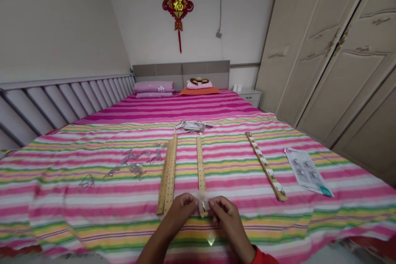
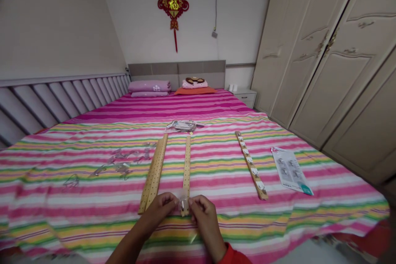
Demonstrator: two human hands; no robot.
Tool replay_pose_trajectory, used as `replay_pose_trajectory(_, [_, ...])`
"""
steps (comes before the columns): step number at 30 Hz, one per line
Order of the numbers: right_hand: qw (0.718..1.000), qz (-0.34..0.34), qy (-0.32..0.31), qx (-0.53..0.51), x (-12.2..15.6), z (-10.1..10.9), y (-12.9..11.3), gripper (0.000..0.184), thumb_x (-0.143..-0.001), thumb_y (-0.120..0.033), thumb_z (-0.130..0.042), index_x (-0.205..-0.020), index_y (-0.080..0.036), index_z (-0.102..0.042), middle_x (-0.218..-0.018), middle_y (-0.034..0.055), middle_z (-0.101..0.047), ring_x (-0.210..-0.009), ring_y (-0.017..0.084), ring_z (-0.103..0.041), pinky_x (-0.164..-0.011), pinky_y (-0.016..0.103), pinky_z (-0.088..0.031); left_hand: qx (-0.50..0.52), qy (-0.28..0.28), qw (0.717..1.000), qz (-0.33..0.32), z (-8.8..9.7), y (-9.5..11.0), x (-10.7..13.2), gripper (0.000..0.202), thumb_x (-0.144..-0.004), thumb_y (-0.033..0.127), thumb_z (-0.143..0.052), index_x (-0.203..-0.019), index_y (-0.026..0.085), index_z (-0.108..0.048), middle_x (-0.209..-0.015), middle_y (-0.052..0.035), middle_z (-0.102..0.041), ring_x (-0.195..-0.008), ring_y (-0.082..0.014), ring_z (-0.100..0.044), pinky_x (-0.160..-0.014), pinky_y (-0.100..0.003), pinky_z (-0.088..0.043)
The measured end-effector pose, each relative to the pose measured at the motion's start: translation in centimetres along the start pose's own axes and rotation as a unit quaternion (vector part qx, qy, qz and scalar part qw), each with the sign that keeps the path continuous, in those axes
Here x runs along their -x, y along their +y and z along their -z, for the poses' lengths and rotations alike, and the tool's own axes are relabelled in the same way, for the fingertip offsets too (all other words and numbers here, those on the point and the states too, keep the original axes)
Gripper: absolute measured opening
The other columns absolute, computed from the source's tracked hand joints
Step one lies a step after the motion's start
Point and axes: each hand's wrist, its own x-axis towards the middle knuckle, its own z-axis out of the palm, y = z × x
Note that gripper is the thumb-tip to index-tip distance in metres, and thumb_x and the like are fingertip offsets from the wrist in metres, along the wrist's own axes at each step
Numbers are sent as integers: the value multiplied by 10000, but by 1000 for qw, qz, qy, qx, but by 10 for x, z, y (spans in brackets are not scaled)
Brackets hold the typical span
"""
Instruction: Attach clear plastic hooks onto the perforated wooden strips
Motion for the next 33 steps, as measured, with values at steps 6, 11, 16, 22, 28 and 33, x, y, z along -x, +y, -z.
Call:
replay_pose_trajectory(6, [1000,9,11,10,-9,2,8,423,-607,-580,-715,-586,-176,-590,-445,-44,-496,-379,88,-388,-391,223,-267,2,14,1000,22,-3,-3,-10,282,-646,440,-621,-581,178,-538,-513,55,-461,-516,-105,-410,-539,-237,-321])
replay_pose_trajectory(11, [1000,10,27,12,-13,1,12,410,-577,-561,-738,-577,-174,-603,-476,-34,-514,-438,103,-403,-430,233,-293,17,42,998,42,-12,-14,-14,304,-629,473,-602,-578,180,-537,-526,39,-493,-524,-116,-441,-548,-246,-344])
replay_pose_trajectory(16, [999,7,35,0,-15,0,19,395,-563,-533,-750,-556,-172,-589,-509,-20,-538,-509,129,-460,-512,254,-355,12,76,996,54,-18,-28,-18,292,-609,473,-596,-549,198,-518,-513,33,-508,-520,-130,-472,-539,-256,-363])
replay_pose_trajectory(22, [999,5,43,2,-19,2,32,374,-577,-507,-741,-547,-175,-572,-504,-25,-534,-513,135,-468,-517,256,-370,-1,81,994,71,-20,-38,-20,272,-622,458,-567,-555,200,-514,-506,31,-516,-519,-134,-489,-541,-258,-380])
replay_pose_trajectory(28, [999,5,48,-3,-19,2,38,337,-594,-468,-735,-551,-172,-579,-516,-17,-549,-528,140,-481,-532,261,-385,1,95,993,74,-22,-50,-23,279,-625,459,-563,-555,194,-508,-507,29,-514,-529,-137,-500,-546,-262,-395])
replay_pose_trajectory(33, [998,5,55,0,-19,2,41,330,-597,-459,-736,-550,-176,-574,-512,-22,-543,-520,136,-474,-521,256,-377,18,93,993,70,-23,-52,-23,268,-630,443,-568,-555,193,-508,-504,33,-513,-520,-134,-497,-541,-261,-396])
